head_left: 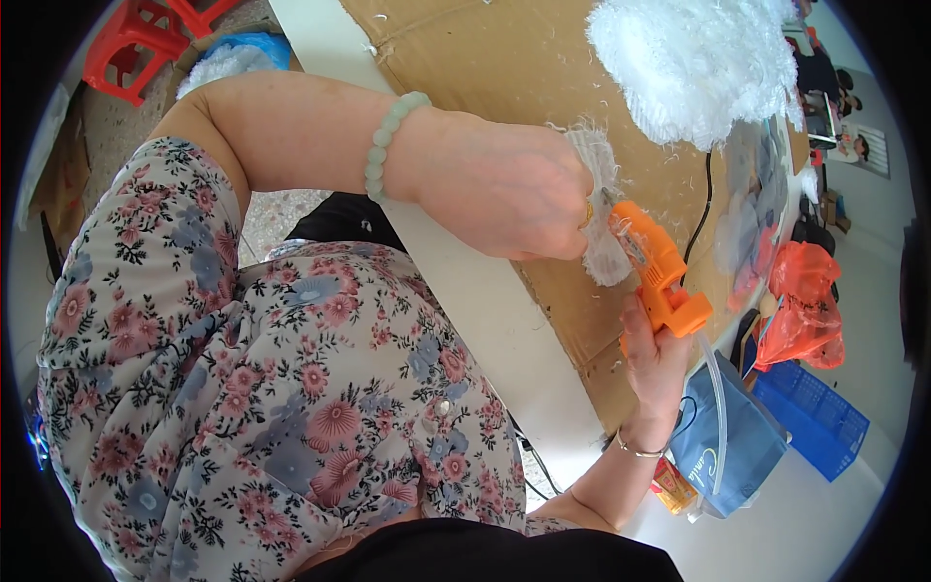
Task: Using a hot glue gun to attach white fluffy stuffing to a base.
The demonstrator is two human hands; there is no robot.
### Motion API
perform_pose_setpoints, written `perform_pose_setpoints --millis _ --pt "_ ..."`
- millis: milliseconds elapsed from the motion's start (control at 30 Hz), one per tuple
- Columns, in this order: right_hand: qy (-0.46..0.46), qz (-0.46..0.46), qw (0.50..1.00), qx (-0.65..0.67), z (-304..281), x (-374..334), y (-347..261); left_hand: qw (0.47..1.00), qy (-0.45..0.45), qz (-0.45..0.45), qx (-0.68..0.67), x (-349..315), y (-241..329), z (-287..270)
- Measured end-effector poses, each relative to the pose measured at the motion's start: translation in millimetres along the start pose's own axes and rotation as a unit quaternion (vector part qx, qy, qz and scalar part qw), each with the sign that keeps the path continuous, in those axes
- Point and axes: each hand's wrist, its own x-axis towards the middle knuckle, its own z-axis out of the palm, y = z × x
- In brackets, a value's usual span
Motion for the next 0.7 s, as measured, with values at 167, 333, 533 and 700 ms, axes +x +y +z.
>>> perform_pose_setpoints --millis 167,333,533,700 --pt "0.002 0.004 1.000 0.015 -1.9 -2.0 -1.8 1.000 -0.003 -0.003 -0.003 -2.6 0.0 0.8" --pt "-0.020 0.019 0.999 -0.026 -2.5 -3.1 -3.8 1.000 -0.020 -0.003 0.000 -1.8 1.6 -3.1" --pt "0.003 0.006 1.000 -0.006 2.4 0.1 -3.2 1.000 -0.010 0.000 0.003 -2.8 0.7 -2.0" --pt "-0.001 0.003 1.000 -0.006 2.0 1.1 -3.5 1.000 -0.008 -0.002 0.002 -3.6 0.4 -3.3"
